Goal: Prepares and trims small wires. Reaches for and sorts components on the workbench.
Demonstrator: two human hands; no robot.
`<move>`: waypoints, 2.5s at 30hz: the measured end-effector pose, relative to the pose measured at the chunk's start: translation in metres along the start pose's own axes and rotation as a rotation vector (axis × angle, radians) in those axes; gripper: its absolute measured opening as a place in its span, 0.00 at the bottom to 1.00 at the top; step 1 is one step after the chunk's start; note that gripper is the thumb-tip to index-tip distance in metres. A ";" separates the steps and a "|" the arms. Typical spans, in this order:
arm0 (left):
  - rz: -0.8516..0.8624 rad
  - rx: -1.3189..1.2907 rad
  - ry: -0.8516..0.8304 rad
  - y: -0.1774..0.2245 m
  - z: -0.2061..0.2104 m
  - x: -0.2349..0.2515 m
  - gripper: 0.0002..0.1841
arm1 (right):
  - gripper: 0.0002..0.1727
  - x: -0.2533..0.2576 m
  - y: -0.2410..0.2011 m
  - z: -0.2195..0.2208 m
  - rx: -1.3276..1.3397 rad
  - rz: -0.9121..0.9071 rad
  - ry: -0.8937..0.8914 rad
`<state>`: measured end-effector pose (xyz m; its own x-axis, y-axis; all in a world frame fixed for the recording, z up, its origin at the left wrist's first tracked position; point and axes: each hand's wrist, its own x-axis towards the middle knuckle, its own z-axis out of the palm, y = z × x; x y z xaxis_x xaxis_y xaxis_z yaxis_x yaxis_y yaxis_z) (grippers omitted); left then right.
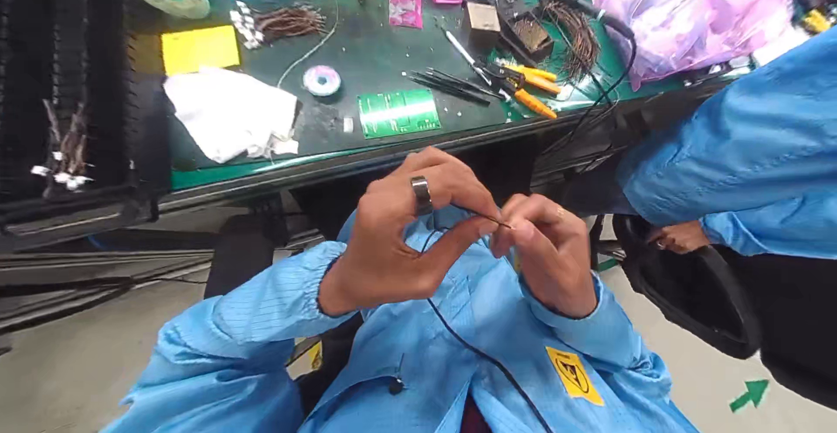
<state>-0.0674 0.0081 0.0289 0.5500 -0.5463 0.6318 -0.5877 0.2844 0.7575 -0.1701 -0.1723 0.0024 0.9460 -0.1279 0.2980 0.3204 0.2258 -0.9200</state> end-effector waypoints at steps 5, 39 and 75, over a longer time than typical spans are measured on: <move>-0.058 -0.110 0.002 0.004 -0.004 -0.001 0.04 | 0.16 -0.004 -0.004 -0.011 -0.962 -0.731 0.143; 0.043 -0.028 -0.132 0.000 -0.008 0.003 0.04 | 0.05 0.007 -0.013 0.005 -0.991 -0.888 0.129; -1.027 1.337 0.293 0.024 -0.281 0.018 0.20 | 0.18 -0.013 0.099 -0.109 -0.847 -0.214 -0.110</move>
<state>0.0950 0.2266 0.1043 0.9833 0.1254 0.1320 0.0839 -0.9555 0.2829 -0.1557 -0.2534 -0.1198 0.8836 0.0182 0.4679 0.3874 -0.5899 -0.7085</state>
